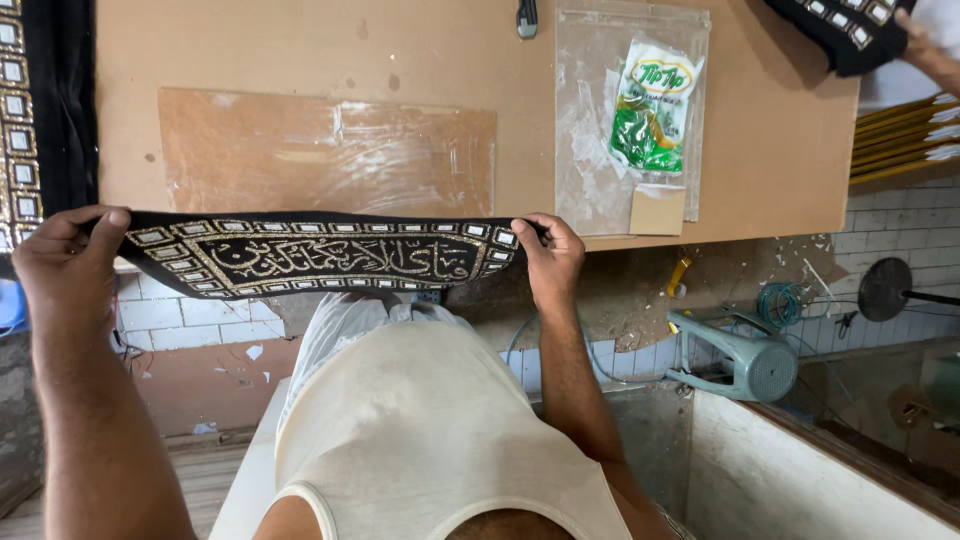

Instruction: The person spreads glue on a cardboard sheet using a small block, then places a black rug with gold embroidery on top and presses it down. This cycle repeats for multiple rugs, with each finished piece set aside.

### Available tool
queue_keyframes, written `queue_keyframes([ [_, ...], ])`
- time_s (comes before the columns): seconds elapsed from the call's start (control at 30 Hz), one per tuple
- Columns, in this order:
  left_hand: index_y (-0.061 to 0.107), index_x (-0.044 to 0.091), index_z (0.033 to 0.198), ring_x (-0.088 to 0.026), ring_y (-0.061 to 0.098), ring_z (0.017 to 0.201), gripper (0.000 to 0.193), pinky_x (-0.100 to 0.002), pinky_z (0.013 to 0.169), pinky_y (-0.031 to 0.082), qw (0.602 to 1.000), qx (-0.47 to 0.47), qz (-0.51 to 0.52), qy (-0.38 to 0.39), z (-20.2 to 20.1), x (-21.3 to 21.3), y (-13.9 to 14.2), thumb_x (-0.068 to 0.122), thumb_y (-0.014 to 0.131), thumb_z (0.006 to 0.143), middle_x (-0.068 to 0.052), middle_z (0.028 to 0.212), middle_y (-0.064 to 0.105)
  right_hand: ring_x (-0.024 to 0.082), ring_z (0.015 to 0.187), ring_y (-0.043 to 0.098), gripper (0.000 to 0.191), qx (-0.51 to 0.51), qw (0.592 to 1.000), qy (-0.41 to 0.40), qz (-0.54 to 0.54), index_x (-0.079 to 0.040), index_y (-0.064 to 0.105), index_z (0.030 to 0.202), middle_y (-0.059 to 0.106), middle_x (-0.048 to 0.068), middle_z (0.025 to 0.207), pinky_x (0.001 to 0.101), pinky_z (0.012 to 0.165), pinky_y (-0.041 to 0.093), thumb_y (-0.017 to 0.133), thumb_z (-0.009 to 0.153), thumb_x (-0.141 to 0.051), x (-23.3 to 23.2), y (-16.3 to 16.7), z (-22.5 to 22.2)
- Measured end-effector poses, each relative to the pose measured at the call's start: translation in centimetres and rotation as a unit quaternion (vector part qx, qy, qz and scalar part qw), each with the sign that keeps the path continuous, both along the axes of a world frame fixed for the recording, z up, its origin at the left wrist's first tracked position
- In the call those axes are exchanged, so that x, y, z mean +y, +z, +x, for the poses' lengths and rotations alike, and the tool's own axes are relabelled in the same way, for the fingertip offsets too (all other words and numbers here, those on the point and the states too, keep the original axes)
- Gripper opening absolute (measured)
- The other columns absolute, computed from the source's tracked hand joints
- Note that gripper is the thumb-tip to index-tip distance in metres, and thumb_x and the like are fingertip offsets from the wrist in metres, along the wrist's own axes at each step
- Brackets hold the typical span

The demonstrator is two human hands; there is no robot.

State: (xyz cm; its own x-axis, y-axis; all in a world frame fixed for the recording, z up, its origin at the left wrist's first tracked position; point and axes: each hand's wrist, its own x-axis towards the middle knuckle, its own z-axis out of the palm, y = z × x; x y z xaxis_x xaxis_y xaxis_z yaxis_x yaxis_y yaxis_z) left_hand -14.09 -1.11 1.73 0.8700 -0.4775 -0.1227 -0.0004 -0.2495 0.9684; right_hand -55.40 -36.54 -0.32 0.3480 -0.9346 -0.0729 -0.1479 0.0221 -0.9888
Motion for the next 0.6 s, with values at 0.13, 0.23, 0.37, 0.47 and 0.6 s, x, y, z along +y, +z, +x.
queue_keyframes([
  [0.13,0.076,0.001,0.110,-0.001,0.064,0.074,0.013,-0.015,0.072,0.056,0.996,0.017,-0.011,0.089,2.5,-6.6,-1.6,0.003,0.082,0.099,0.001,0.088,0.071,0.006,0.081,0.062,0.015,-0.030,0.999,-0.029,0.028,0.001,0.074,0.103,0.071,-0.001,0.091,0.0230,0.075,0.052,0.076,0.096,-0.012,-3.9,-2.1,4.2],
  [0.23,0.081,0.002,0.110,-0.004,0.060,0.071,0.013,-0.019,0.064,0.049,0.992,-0.044,0.084,0.088,3.6,-11.1,-2.9,0.011,0.087,0.101,-0.003,0.089,0.072,0.010,0.079,0.063,0.016,0.096,0.994,-0.043,-0.035,-0.002,0.076,0.103,0.074,0.003,0.090,0.0262,0.075,0.053,0.077,0.095,-0.015,-7.0,-3.9,7.7],
  [0.37,0.081,0.001,0.112,-0.015,0.071,0.083,0.017,-0.027,0.074,0.057,0.982,-0.141,0.108,0.060,4.0,-14.1,-4.7,0.009,0.086,0.097,-0.011,0.097,0.078,0.018,0.090,0.070,0.016,0.233,0.957,-0.064,-0.158,-0.004,0.078,0.098,0.075,0.009,0.098,0.0330,0.083,0.055,0.081,0.091,-0.017,-8.4,-5.5,9.7],
  [0.47,0.083,0.000,0.108,-0.023,0.075,0.087,0.020,-0.032,0.077,0.059,0.960,-0.238,0.131,0.069,4.3,-14.9,-5.8,0.008,0.089,0.091,-0.017,0.100,0.078,0.021,0.090,0.072,0.015,0.225,0.957,-0.071,-0.166,-0.005,0.078,0.099,0.076,0.009,0.098,0.0343,0.084,0.056,0.080,0.091,-0.018,-8.8,-6.0,10.0],
  [0.6,0.082,0.002,0.110,-0.022,0.076,0.089,0.020,-0.031,0.081,0.059,0.969,-0.194,0.127,0.081,4.5,-15.1,-6.5,0.010,0.088,0.093,-0.017,0.102,0.078,0.019,0.091,0.072,0.015,0.206,0.967,-0.075,-0.132,-0.004,0.078,0.099,0.077,0.009,0.099,0.0337,0.085,0.056,0.079,0.091,-0.017,-9.8,-6.0,10.4],
])
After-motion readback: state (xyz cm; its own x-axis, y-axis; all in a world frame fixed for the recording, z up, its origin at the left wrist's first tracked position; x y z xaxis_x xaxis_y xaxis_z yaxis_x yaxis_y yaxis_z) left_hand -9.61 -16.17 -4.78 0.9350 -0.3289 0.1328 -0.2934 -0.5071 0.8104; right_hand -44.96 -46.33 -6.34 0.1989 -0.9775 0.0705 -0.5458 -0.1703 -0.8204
